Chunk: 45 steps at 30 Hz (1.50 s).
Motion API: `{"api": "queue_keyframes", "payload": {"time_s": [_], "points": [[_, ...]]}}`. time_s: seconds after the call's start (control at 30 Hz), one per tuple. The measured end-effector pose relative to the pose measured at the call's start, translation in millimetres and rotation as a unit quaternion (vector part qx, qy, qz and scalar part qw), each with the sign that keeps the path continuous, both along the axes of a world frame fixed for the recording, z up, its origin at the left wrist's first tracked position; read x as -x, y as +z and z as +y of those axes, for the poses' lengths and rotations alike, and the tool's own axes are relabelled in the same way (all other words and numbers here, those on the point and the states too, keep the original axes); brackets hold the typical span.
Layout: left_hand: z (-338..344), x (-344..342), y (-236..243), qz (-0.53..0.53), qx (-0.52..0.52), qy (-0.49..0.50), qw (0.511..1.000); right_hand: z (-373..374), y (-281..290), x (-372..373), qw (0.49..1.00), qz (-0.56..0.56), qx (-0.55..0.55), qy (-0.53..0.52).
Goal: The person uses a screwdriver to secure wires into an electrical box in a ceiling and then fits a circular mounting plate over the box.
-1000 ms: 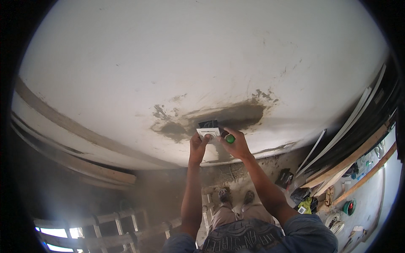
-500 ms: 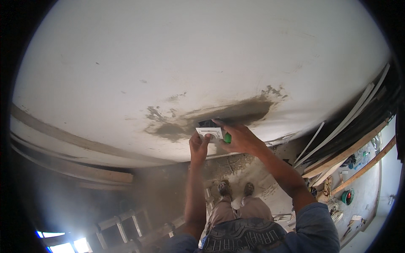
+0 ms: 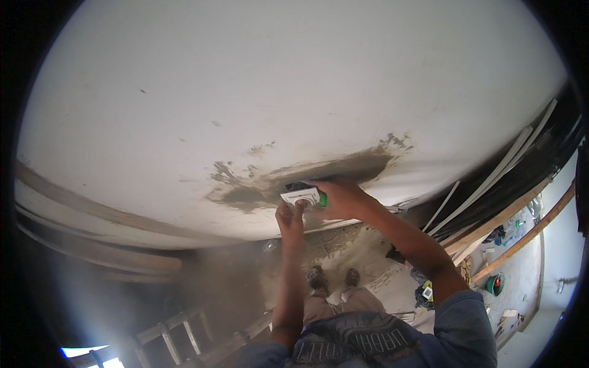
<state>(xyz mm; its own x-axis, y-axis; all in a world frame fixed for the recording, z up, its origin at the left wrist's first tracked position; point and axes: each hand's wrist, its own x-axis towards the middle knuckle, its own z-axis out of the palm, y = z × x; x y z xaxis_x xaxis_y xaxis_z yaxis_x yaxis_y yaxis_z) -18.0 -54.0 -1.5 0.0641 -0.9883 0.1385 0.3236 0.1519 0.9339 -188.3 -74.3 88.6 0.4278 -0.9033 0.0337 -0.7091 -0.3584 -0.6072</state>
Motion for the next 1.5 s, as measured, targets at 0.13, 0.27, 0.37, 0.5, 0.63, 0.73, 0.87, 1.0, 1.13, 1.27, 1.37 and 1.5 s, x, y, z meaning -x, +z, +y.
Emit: {"api": "queue_keyframes", "payload": {"time_s": [0.13, 0.27, 0.37, 0.5, 0.63, 0.73, 0.87, 1.0, 1.13, 1.27, 1.37, 1.5], "points": [[-7, -16, -13, 0.002, 0.024, -0.028, 0.999, 5, 9, -5, 1.0, -0.027, -0.011, -0.001], [-7, -23, -1, -0.08, -0.055, -0.058, 0.994, 25, -47, 10, 0.98, -0.165, 0.112, 0.001], [-16, -42, -2, -0.094, -0.035, -0.11, 0.989, 38, -52, 19, 0.993, -0.114, 0.041, -0.016], [-21, -20, 5, -0.06, -0.043, -0.161, 0.984, 35, -33, 40, 0.997, -0.051, 0.06, 0.01], [-16, -14, 0, -0.053, -0.014, -0.141, 0.988, 26, 25, 28, 0.99, 0.105, -0.096, 0.012], [-10, -9, 1, -0.042, 0.017, -0.145, 0.988, 18, 31, 26, 0.986, 0.144, -0.073, 0.049], [-15, -9, -16, -0.08, 0.049, -0.148, 0.985, 5, 43, 6, 0.975, 0.181, -0.107, 0.078], [-15, -8, -21, -0.076, 0.05, -0.138, 0.986, -9, 44, -13, 0.958, 0.229, -0.156, 0.077], [-11, -12, -13, -0.044, 0.048, -0.126, 0.99, -7, 11, -1, 0.989, 0.129, 0.002, 0.074], [-16, -11, -15, -0.019, 0.019, -0.097, 0.995, 28, -6, 4, 0.994, -0.066, 0.041, -0.076], [-15, -7, -8, 0.0, -0.012, -0.059, 0.998, 45, -30, -13, 0.971, -0.182, 0.091, -0.122], [-13, -5, 1, -0.039, -0.033, -0.037, 0.998, 38, -58, -14, 0.949, -0.245, 0.106, -0.171]]}}
